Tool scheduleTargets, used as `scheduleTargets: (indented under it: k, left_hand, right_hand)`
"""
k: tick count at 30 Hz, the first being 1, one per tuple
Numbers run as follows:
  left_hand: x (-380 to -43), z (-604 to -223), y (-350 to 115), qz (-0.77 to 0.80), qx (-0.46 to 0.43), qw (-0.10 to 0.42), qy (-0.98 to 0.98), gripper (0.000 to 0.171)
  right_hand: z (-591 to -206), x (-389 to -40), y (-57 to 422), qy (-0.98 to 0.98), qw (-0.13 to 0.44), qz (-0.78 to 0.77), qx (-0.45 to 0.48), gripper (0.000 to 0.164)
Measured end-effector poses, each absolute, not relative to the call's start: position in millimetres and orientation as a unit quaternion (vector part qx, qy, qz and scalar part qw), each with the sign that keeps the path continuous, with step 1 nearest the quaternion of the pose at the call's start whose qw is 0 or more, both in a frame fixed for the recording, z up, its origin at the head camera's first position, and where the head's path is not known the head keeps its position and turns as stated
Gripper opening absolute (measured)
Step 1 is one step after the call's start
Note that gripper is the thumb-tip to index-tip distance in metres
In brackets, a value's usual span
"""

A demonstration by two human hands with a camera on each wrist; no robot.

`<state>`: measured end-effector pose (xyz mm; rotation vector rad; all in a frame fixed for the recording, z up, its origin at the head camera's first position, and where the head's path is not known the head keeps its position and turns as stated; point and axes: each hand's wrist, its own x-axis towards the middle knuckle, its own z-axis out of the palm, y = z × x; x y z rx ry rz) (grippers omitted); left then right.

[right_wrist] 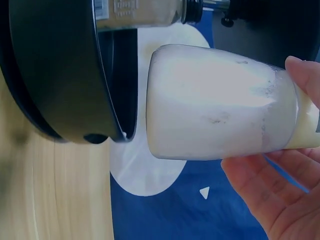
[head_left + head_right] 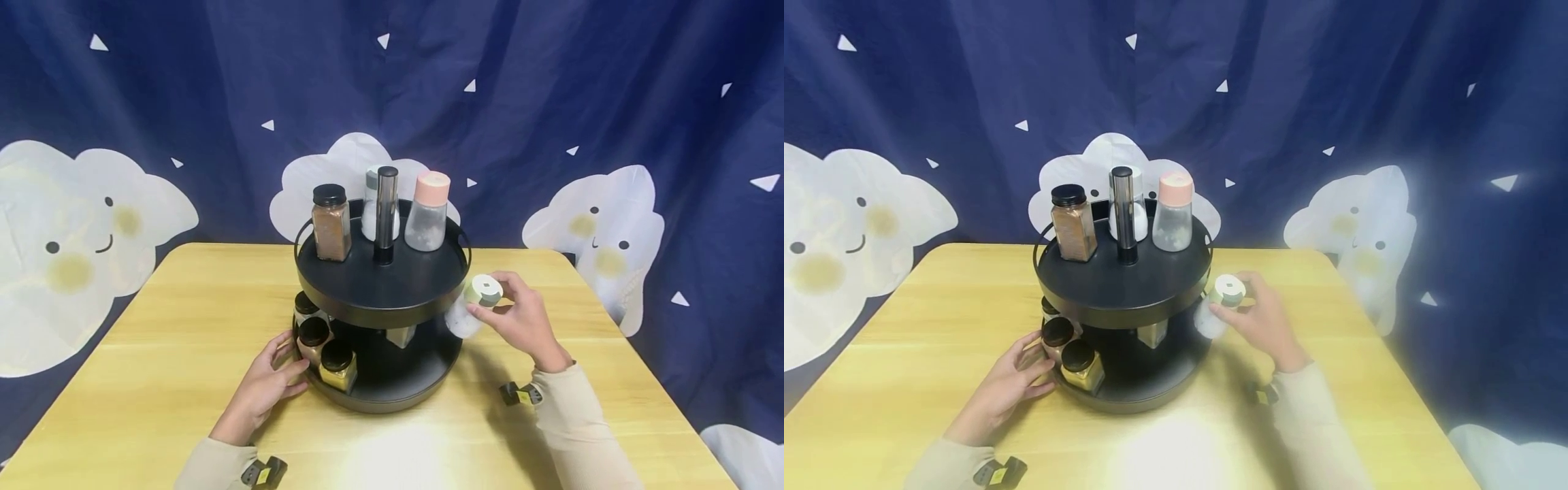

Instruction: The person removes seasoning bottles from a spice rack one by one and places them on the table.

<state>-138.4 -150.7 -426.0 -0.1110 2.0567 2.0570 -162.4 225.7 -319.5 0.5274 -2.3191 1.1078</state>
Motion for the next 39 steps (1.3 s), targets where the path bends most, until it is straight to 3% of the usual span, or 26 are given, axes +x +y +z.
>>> scheduleTargets:
  k: [28,39]
  left_hand:
    - [-137.0,-428.4,-152.3,0.697,-0.036,0.12,0.706,0.074]
    - [-136.8,-428.1,-151.7,0.695,-0.037,0.118,0.708,0.074]
  right_hand:
    - [-332.8,-170.7,259.9,-0.866,0.263,0.404,0.131,0.047]
    - [-364.3,-193.1,284.5,-0.876,0.268,0.386,0.109,0.051]
